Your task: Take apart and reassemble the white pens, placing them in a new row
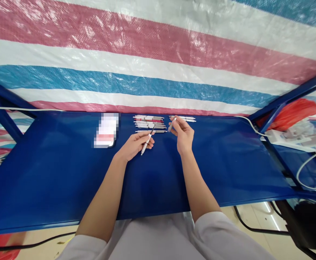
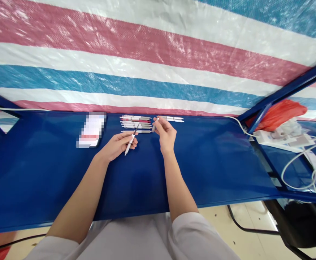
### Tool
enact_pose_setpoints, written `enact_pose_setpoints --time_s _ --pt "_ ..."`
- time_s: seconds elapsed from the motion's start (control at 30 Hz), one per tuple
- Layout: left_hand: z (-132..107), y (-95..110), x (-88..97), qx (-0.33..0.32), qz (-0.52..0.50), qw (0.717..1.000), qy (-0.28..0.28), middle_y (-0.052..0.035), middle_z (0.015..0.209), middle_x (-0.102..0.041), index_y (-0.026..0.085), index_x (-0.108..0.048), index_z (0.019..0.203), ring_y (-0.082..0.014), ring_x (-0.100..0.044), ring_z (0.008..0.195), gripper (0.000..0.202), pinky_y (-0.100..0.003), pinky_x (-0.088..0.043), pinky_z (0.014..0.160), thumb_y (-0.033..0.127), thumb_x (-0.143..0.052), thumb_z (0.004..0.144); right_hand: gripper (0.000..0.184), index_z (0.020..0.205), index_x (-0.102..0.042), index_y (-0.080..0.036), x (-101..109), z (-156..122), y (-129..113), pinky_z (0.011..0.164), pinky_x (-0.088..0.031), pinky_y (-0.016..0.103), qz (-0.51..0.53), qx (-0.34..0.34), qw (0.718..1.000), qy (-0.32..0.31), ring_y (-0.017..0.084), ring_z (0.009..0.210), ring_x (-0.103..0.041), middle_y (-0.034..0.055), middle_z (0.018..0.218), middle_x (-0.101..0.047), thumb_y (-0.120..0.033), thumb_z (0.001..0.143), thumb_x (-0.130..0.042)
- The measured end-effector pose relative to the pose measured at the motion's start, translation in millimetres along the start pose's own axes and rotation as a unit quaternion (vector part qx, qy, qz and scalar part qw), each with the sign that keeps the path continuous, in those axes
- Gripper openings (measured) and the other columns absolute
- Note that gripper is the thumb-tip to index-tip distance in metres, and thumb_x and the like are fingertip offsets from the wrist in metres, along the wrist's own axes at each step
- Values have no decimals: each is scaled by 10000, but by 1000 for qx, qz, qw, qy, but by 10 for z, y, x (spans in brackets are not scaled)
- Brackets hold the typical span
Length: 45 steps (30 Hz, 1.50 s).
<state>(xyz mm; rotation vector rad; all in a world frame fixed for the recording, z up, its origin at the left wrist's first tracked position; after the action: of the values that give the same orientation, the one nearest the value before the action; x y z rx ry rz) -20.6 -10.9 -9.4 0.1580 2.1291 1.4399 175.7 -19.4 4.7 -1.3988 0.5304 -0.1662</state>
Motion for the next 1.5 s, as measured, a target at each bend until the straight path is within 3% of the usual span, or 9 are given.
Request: enact_pose_setpoints --time_s 0.1,0.2,0.3,0.37,0.5,0.87,1.5 --pt "-6 24 34 -8 -17 1000 13 -42 832 -706 169 -716 1084 -154 -663 758 349 -313 -535 777 328 -770 778 246 1028 -731 -242 -20 -23 -58 784 -579 299 -185 78 972 -124 183 921 -707 28 1036 -757 -360 819 -678" --pt "-8 30 70 -21 -21 999 20 -59 887 -726 176 -708 1089 -175 -681 825 333 -338 -537 838 300 -770 786 227 1075 -727 -281 -47 -89 -96 812 -550 282 -377 183 880 -226 180 1014 -690 14 1141 -727 -312 914 -570" --pt "-1 18 105 -32 -21 999 22 -72 935 -736 183 -696 1103 -188 -688 873 327 -373 -528 897 289 -762 800 257 1106 -713 -302 -66 -149 -64 702 -509 255 -521 255 769 -267 172 1027 -678 -6 1156 -721 -291 959 -503" --pt "6 8 129 -37 -22 999 24 -75 960 -739 189 -689 1113 -187 -690 876 330 -384 -522 914 290 -759 807 267 1097 -713 -303 -78 -171 -17 619 -461 247 -575 284 715 -279 163 1008 -672 -14 1142 -728 -290 974 -476" --pt "17 3 160 -41 -20 999 27 -75 974 -742 195 -685 1121 -184 -696 865 330 -377 -522 906 295 -755 814 292 1076 -714 -292 -90 -175 44 581 -403 255 -614 325 660 -285 150 984 -655 -12 1148 -731 -273 990 -436" --pt "11 27 137 -47 -6 999 15 -80 1011 -740 206 -691 1122 -191 -692 873 321 -376 -530 883 299 -747 819 337 1060 -724 -266 -139 -96 37 589 -378 260 -638 340 622 -299 155 942 -625 4 1122 -743 -167 980 -412" --pt "-8 72 82 -53 16 998 10 -61 986 -718 205 -689 1118 -177 -675 849 331 -355 -530 853 312 -749 810 351 1086 -715 -264 -231 -39 39 652 -432 272 -626 318 648 -295 186 1027 -602 29 1135 -735 -183 987 -388"
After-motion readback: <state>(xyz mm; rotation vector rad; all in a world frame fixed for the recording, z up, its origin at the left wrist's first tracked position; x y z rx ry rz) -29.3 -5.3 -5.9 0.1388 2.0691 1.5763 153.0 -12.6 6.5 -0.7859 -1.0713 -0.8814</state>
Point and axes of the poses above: each hand's wrist, its own z-axis towards the middle knuckle, its own x-axis out of the back of the hand, y = z × x, the point moved 3 cm from there along z, towards the middle knuckle
